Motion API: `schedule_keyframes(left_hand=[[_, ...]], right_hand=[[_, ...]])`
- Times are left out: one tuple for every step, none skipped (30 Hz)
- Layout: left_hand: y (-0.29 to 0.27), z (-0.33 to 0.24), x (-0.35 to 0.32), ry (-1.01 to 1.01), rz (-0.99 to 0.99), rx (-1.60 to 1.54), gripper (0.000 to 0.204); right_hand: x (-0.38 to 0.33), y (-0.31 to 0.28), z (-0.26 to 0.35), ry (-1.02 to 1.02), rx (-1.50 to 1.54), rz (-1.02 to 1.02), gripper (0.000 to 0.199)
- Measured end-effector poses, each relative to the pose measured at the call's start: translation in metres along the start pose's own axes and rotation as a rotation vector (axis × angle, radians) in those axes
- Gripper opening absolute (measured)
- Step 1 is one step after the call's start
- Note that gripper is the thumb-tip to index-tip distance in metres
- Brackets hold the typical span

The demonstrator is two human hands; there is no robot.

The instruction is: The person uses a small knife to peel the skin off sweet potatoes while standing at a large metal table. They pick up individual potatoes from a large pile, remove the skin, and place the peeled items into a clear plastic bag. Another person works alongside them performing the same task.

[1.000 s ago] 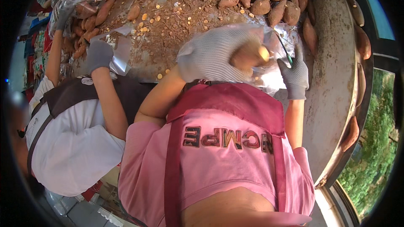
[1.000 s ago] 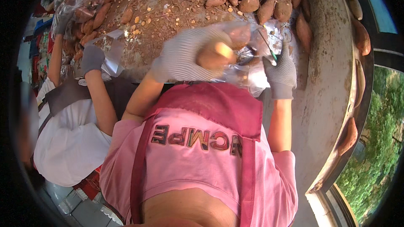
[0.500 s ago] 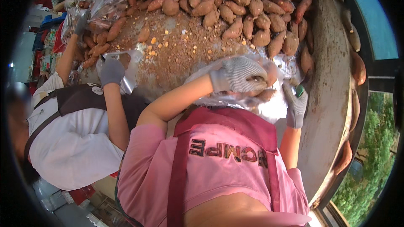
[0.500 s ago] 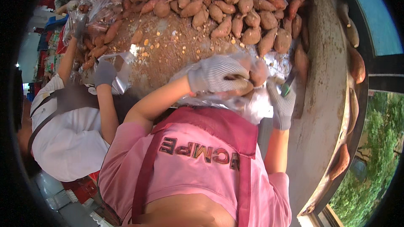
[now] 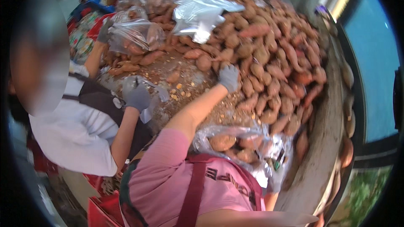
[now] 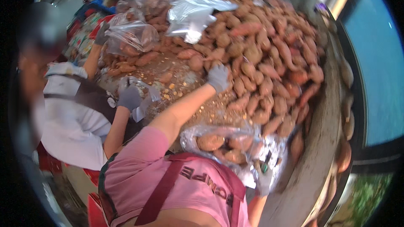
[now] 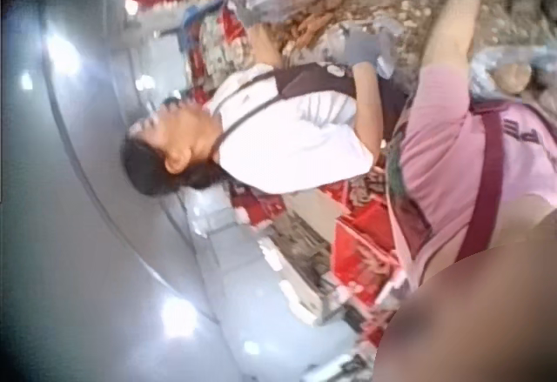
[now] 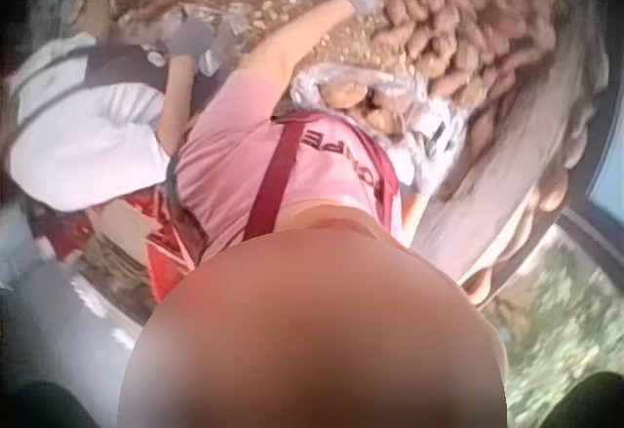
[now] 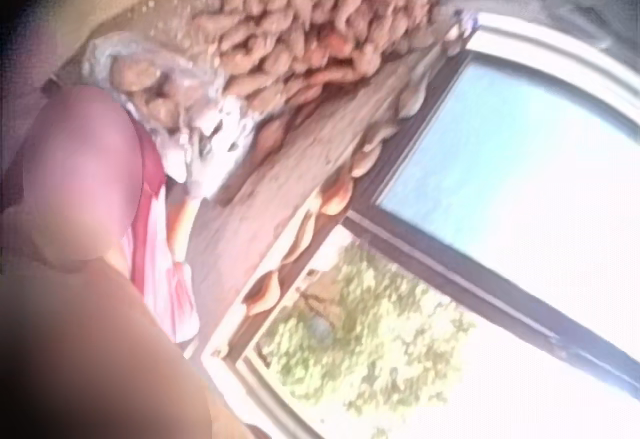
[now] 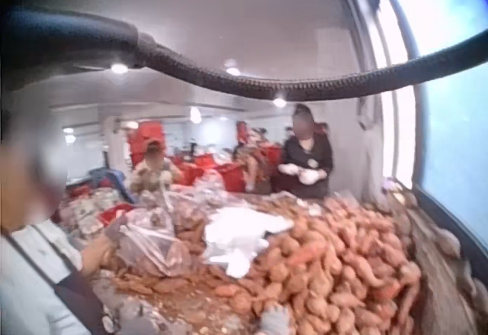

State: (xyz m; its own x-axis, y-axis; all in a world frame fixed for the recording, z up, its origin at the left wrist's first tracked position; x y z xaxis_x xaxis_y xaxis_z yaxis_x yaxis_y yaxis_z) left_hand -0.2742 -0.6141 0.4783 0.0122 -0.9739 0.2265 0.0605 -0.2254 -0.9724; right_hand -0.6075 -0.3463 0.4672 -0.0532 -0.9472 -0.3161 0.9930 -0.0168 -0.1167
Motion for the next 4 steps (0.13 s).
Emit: schedule_keyframes(left_hand=[[-0.013, -0.001, -0.007, -0.04, -0.023, -0.003, 0.039], [-0.02, -0.001, -0.01, -0.029, -0.055, -0.053, 0.04], [-0.024, -0.033, 0.0, 0.07, -0.099, -0.111, 0.041], [-0.028, 0.016, -0.009, -0.044, -0.104, -0.092, 0.041]], right_hand=[[0.004, -0.007, -0.005, -0.019, -0.004, -0.043, 0.029], [0.006, -0.015, -0.012, -0.036, 0.0, -0.087, 0.03], [-0.002, -0.03, -0.025, -0.056, 0.035, -0.169, 0.03], [0.011, -0.022, -0.019, -0.064, -0.007, -0.084, 0.03]])
Point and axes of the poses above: each hand's wrist, its own x-axis towards the middle knuckle, its own y-axis out of the palm, z = x × y, the point moved 10 cm from there along x, towards the middle knuckle
